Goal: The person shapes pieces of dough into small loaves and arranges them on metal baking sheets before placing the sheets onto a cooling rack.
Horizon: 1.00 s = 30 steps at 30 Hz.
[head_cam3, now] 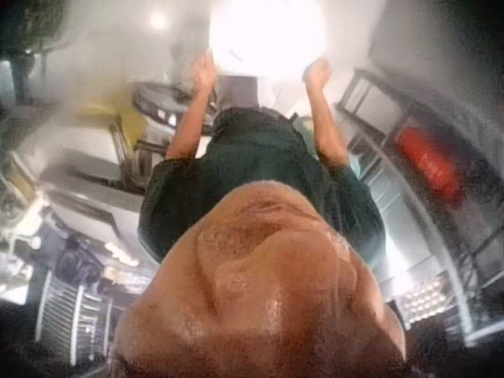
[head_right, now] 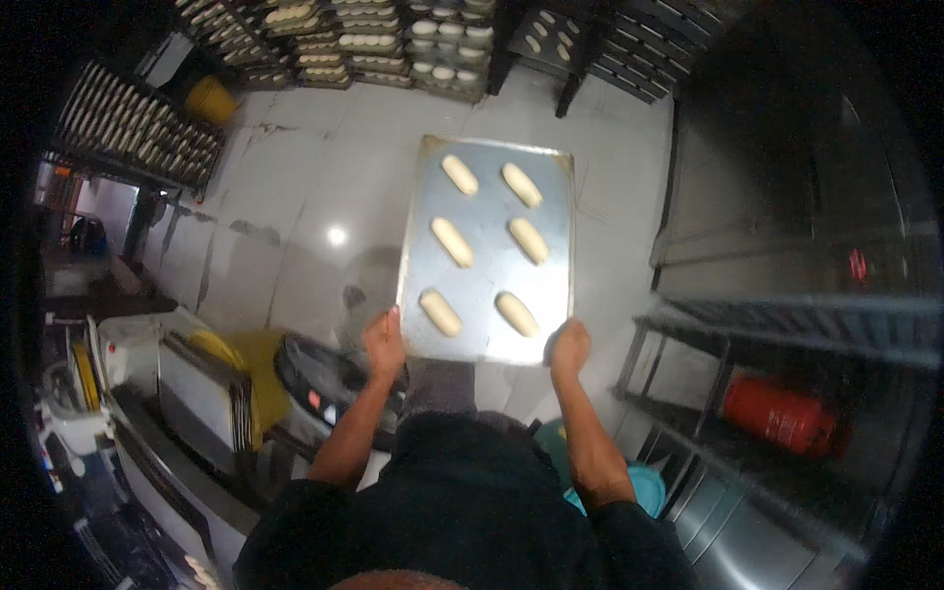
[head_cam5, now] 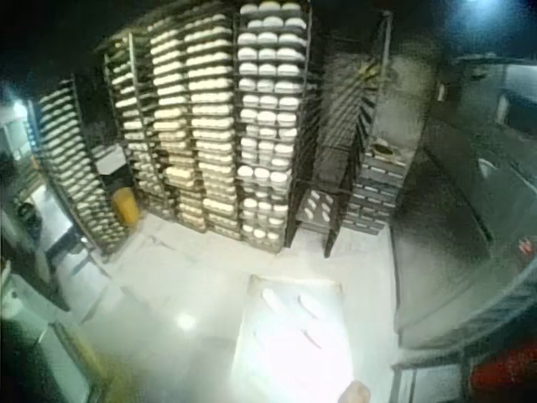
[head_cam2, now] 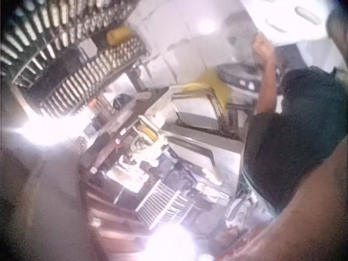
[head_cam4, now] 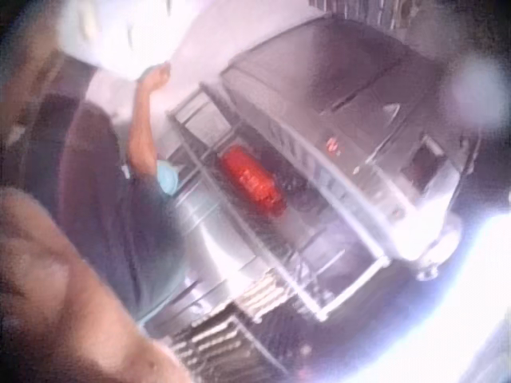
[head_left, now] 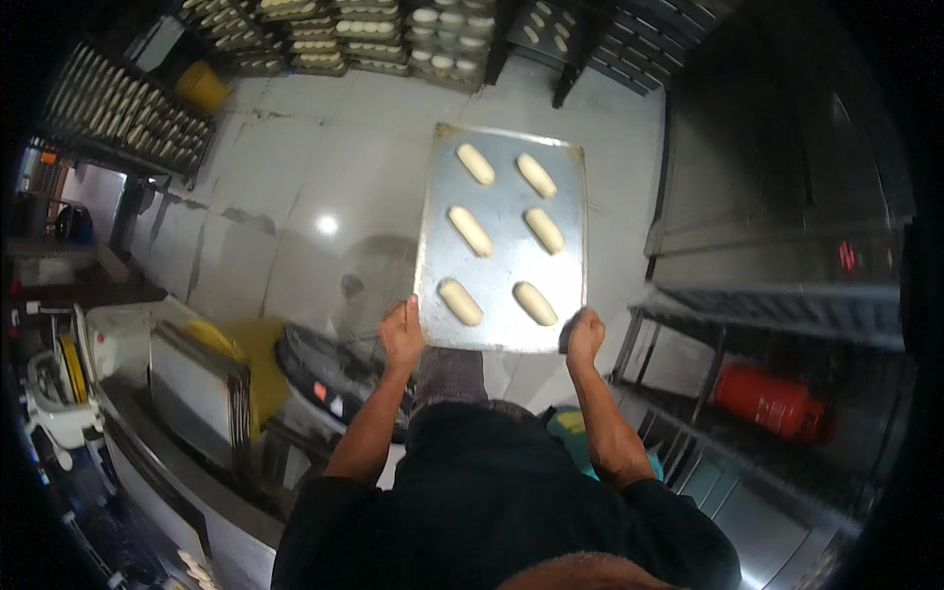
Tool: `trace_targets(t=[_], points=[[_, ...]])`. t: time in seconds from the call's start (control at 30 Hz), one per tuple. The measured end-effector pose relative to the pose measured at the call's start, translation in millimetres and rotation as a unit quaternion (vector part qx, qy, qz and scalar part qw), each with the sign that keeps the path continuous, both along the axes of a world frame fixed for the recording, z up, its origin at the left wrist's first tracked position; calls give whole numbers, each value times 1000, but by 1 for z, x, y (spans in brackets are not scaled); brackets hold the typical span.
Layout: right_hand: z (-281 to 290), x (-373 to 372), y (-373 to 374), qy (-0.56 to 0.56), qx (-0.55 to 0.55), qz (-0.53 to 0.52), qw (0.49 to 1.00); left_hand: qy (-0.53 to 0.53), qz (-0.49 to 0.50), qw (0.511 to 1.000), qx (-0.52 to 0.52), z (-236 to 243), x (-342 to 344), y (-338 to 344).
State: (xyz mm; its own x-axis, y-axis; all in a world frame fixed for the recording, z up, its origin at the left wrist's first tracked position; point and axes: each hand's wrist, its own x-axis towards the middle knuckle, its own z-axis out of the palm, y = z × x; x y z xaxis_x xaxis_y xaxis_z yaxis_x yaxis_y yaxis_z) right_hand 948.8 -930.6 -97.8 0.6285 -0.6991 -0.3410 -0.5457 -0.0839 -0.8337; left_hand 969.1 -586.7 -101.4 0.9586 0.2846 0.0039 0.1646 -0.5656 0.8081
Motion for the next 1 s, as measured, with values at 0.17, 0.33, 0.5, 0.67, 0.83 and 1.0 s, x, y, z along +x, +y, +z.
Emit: trace_targets(t=[0.17, 0.33, 0.5, 0.67, 0.83, 1.0], points=[[-75, 157, -41, -24, 19, -4, 1000, 32, -27, 999, 17, -53, 190, -39], [-133, 315, -81, 62, -58, -49, 995, 82, -59, 995, 22, -106, 375, -82], [-189, 460, -108, 86, -72, -29, 993, 70, -82, 993, 50, -183, 525, -111], [-261, 554, -138, 77, -91, -49, 992, 67, -91, 993, 43, -242, 626, -144], [-309, 601, -156, 112, -91, -62, 988, 160, -101, 979, 71, -295, 686, -164], [-357, 591, -187, 76, -105, -31, 991, 286, -49, 956, -43, -325, 682, -192]])
